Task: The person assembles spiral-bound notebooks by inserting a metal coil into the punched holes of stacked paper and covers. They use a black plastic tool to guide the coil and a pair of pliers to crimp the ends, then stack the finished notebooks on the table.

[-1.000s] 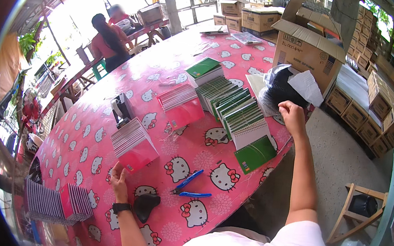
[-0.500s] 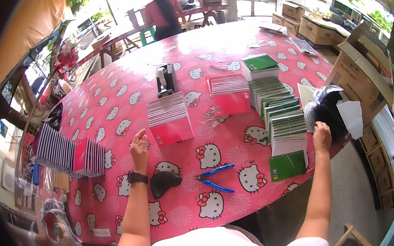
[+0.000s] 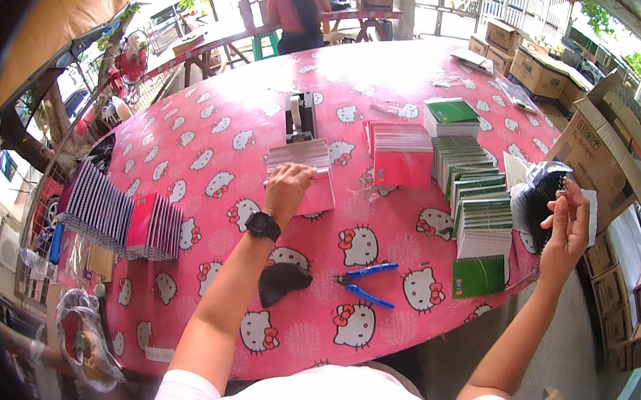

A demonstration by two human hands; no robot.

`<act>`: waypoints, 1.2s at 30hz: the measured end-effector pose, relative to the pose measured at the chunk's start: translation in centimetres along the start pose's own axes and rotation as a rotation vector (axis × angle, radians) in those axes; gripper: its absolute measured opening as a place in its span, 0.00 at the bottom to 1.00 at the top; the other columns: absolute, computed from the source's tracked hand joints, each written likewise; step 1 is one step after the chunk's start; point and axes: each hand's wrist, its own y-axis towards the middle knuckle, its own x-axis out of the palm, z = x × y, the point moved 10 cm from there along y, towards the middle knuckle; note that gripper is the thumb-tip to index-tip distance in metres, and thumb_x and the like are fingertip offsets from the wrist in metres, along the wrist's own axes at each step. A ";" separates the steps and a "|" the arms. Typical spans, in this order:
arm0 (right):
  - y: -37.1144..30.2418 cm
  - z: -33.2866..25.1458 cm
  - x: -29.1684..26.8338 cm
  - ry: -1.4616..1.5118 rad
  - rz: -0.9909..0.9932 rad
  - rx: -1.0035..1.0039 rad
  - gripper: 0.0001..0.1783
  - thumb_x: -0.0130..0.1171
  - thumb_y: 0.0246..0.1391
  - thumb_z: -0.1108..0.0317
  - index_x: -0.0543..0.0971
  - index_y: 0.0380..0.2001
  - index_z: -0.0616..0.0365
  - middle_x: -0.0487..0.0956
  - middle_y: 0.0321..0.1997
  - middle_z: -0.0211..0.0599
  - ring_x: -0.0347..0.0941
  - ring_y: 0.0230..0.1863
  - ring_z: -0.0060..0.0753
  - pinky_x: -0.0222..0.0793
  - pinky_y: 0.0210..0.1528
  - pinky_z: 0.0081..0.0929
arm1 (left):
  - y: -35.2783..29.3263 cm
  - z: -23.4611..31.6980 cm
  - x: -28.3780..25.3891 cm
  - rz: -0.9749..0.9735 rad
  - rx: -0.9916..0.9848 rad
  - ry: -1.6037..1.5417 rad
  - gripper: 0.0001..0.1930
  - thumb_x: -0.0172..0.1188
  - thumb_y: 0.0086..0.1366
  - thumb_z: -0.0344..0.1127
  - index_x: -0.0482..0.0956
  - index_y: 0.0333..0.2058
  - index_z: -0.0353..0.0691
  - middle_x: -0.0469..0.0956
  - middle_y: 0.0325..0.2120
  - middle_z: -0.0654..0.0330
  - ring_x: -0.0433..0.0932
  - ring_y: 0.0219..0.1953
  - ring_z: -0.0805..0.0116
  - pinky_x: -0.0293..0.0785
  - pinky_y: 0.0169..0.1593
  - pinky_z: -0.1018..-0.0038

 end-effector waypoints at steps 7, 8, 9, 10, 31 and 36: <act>-9.7 -4.7 13.8 0.210 -0.536 0.201 0.16 0.51 0.63 0.60 0.74 0.50 0.56 0.76 0.38 0.30 0.73 0.37 0.18 0.69 0.34 0.16 | 0.7 -1.3 -0.1 -0.015 -0.140 -0.232 0.09 0.63 0.53 0.31 0.80 0.35 0.40 0.79 0.34 0.59 0.76 0.39 0.58 0.74 0.43 0.66; -11.2 -4.8 15.2 0.235 -0.591 0.171 0.16 0.51 0.63 0.60 0.74 0.50 0.56 0.76 0.38 0.31 0.73 0.38 0.19 0.69 0.35 0.18 | 0.9 -1.7 -0.3 -0.021 -0.148 -0.240 0.09 0.64 0.53 0.30 0.80 0.35 0.40 0.79 0.34 0.59 0.77 0.38 0.58 0.74 0.42 0.66; -12.6 -4.9 16.4 0.260 -0.646 0.139 0.17 0.51 0.63 0.59 0.74 0.50 0.55 0.76 0.38 0.32 0.73 0.38 0.21 0.70 0.36 0.19 | 1.1 -1.9 -0.5 -0.027 -0.154 -0.247 0.09 0.64 0.53 0.30 0.80 0.35 0.39 0.80 0.34 0.58 0.78 0.36 0.57 0.75 0.41 0.66; -13.7 -4.9 16.9 0.276 -0.677 0.168 0.17 0.52 0.62 0.59 0.74 0.50 0.56 0.76 0.37 0.34 0.73 0.38 0.22 0.70 0.37 0.20 | 1.1 -1.8 -1.1 0.017 -0.147 -0.248 0.09 0.64 0.54 0.30 0.80 0.35 0.39 0.80 0.34 0.58 0.78 0.36 0.59 0.75 0.40 0.67; -18.2 -0.2 31.0 -0.669 -1.074 -0.135 0.15 0.61 0.45 0.68 0.73 0.38 0.53 0.73 0.42 0.38 0.74 0.45 0.39 0.77 0.43 0.34 | -5.7 3.7 -16.5 0.081 -0.170 -0.307 0.09 0.64 0.50 0.23 0.80 0.32 0.41 0.78 0.29 0.62 0.77 0.33 0.63 0.74 0.36 0.70; -12.1 1.8 30.8 -0.686 -1.177 -0.141 0.23 0.64 0.45 0.67 0.74 0.47 0.52 0.71 0.50 0.41 0.68 0.55 0.42 0.70 0.54 0.37 | -9.3 7.6 -14.1 -0.196 -0.151 -0.480 0.06 0.62 0.53 0.26 0.79 0.32 0.41 0.78 0.27 0.63 0.76 0.33 0.64 0.72 0.37 0.69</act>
